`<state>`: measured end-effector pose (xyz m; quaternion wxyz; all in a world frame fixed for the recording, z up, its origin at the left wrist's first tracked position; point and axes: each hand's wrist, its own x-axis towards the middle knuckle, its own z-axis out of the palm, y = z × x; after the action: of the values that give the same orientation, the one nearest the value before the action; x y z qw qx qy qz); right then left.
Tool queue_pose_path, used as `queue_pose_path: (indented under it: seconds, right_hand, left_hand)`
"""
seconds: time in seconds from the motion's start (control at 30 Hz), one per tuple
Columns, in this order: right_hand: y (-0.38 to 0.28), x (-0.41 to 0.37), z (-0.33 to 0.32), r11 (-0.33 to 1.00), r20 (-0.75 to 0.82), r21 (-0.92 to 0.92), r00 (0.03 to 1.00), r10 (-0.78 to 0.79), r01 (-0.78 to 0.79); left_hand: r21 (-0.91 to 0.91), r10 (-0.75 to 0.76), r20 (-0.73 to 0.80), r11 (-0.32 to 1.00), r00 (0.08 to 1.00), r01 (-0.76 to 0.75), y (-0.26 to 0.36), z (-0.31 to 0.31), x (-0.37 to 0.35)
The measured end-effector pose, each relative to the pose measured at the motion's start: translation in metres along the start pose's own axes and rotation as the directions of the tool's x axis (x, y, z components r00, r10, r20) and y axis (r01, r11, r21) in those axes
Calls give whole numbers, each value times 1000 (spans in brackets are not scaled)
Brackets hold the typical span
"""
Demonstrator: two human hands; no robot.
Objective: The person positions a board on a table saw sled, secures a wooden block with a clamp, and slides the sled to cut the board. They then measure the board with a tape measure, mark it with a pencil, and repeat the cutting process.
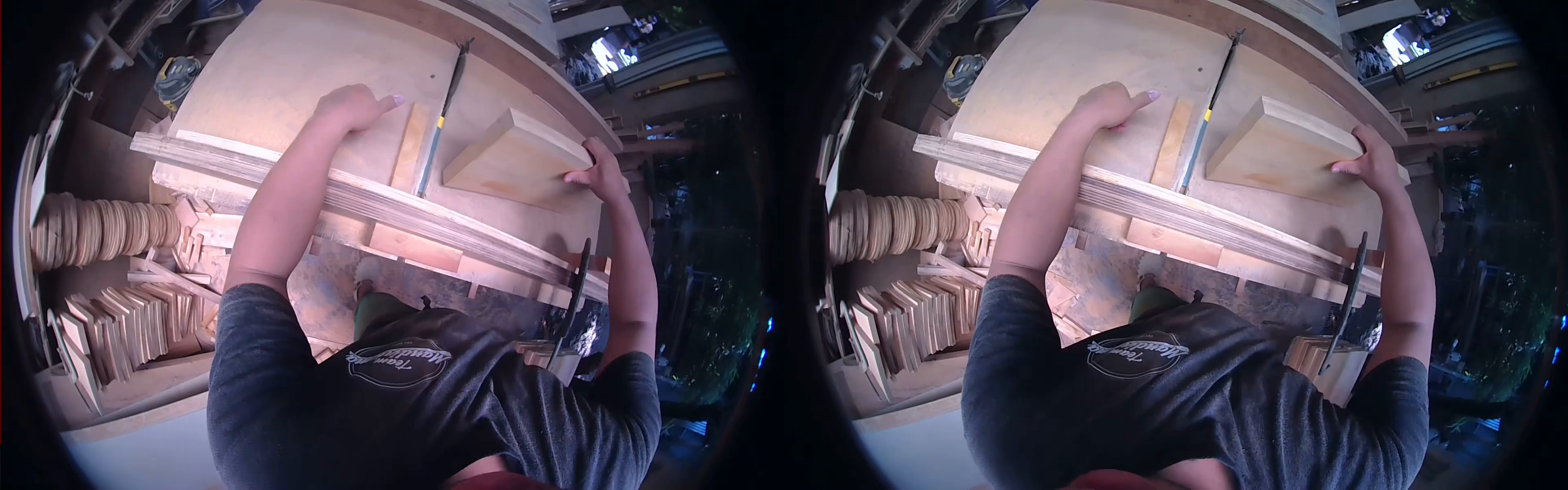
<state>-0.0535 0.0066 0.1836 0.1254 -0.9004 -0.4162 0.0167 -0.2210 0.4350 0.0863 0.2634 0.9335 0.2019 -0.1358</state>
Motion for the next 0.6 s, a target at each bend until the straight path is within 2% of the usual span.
queue_pose_path:
  seconds: [0.03,0.07,0.1,0.17,0.2,0.27,0.3,0.37,0.4,0.47,0.53,0.6]
  right_hand:
    - [6,-7,0,996,-66,-80,997,-48,43]
    - [14,-13,2,988,-24,-151,999,-32,28]
    - [18,-18,2,990,-35,-140,999,-14,9]
    - [20,-23,1,978,-74,-198,994,-84,68]
    - [22,-27,0,975,-31,-215,998,-63,55]
    - [25,-34,2,973,8,-224,999,-53,53]
    - [22,-40,5,972,-30,-236,999,-25,18]
    - [19,-48,9,967,-40,-254,998,-45,34]
    - [20,-51,15,970,-40,-239,997,-61,50]
    - [21,-58,23,840,-237,-543,960,-148,-5]
    - [12,-66,21,823,-305,-567,937,-170,-35]
    - [-11,-94,11,804,-369,-589,913,-177,-82]
  left_hand:
    - [-9,-9,-59,1000,998,8,-1,-2,-2]
    - [-17,-18,-113,1000,993,16,-2,-3,-6]
    - [4,-5,-106,1000,994,5,-5,-4,-11]
    - [-275,70,-353,945,933,-175,-7,0,-29]
    - [-258,71,-334,952,940,-164,-2,7,-46]
    - [-365,119,-624,830,773,-422,1,19,-88]
    - [-356,111,-621,842,776,-405,3,31,-109]
    - [-415,89,-755,703,649,-578,5,63,-151]
    - [-404,67,-765,724,640,-559,1,81,-171]
    - [-418,19,-780,729,626,-542,-1,122,-208]
    - [-467,-47,-748,746,663,-475,2,164,-252]
    - [-499,-47,-696,749,717,-435,-2,210,-294]
